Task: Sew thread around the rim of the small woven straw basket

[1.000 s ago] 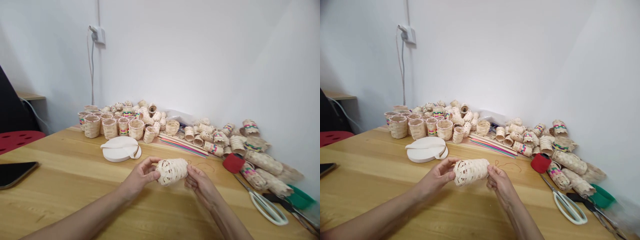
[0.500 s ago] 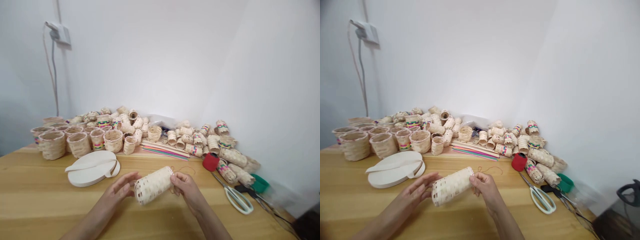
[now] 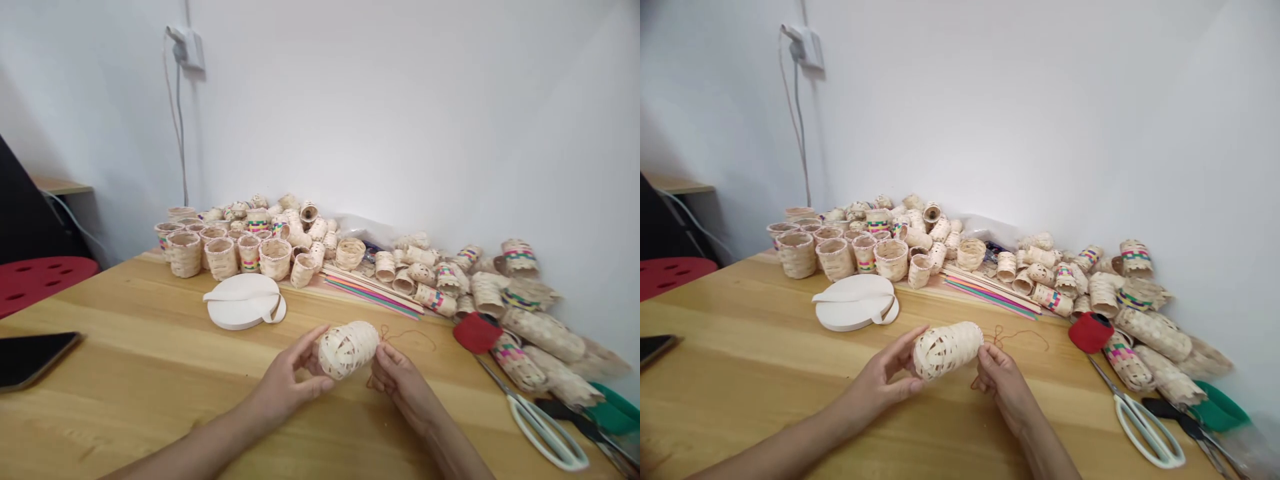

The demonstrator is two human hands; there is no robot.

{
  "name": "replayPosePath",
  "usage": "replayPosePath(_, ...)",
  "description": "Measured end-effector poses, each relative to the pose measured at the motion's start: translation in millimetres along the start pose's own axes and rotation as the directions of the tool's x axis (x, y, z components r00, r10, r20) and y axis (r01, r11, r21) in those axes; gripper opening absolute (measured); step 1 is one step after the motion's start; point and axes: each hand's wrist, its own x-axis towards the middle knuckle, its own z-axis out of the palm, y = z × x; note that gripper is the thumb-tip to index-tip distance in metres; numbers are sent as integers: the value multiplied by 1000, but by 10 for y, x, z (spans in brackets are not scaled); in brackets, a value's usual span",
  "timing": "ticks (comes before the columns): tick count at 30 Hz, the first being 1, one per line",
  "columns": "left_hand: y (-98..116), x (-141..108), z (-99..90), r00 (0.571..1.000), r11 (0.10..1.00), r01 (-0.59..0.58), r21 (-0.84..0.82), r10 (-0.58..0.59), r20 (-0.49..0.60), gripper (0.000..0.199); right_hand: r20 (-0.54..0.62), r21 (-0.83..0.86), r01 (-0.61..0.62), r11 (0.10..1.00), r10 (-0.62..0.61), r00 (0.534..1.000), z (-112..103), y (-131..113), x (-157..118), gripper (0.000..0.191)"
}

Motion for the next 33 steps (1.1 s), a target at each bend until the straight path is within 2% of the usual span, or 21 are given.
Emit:
replayPosePath(3, 75, -31, -22, 990, 936, -71, 345, 109, -90, 65, 6, -75, -2, 997, 3, 1000, 5, 17, 5, 40)
replayPosePath(6, 129, -41, -27, 979, 871, -141, 470, 193, -63, 62, 15, -90, 2, 996, -1, 1000, 13, -3, 3, 40)
replayPosePath(13, 48, -30, -49, 980, 827, -152, 541, 199, -28, 58, -8, -83, 20, 996, -21, 1000, 13, 1, 16, 46)
replayPosePath(17, 1, -35, -142, 981, 817, -176, 549, 194, 25, 52, -82, -108, 148, 983, -157, 984, -15, -53, 19, 44)
replayPosePath(20, 12, -35, -182, 977, 824, -172, 539, 212, -11, 46, -117, -181, 245, 953, -268, 956, -20, -178, -50, 47)
replayPosePath(23, 37, -53, -160, 967, 823, -180, 539, 248, -57, 46, -132, -304, 305, 902, -357, 925, 28, -330, -181, 37)
replayPosePath(25, 51, -77, -130, 955, 807, -212, 551, 292, -60, 49, -73, -478, 355, 803, -440, 895, 90, -414, -267, 29)
replayPosePath(28, 68, -109, -95, 943, 768, -280, 576, 331, 16, 52, 168, -741, 472, 477, -550, 818, 221, -478, -345, 23)
replayPosePath(30, 81, -117, -80, 940, 738, -320, 594, 326, 102, 59, 314, -790, 534, 301, -550, 774, 330, -474, -364, 25)
replayPosePath(33, 100, -106, -57, 944, 739, -327, 589, 280, 174, 75, 435, -800, 579, 157, -513, 740, 499, -439, -376, 26)
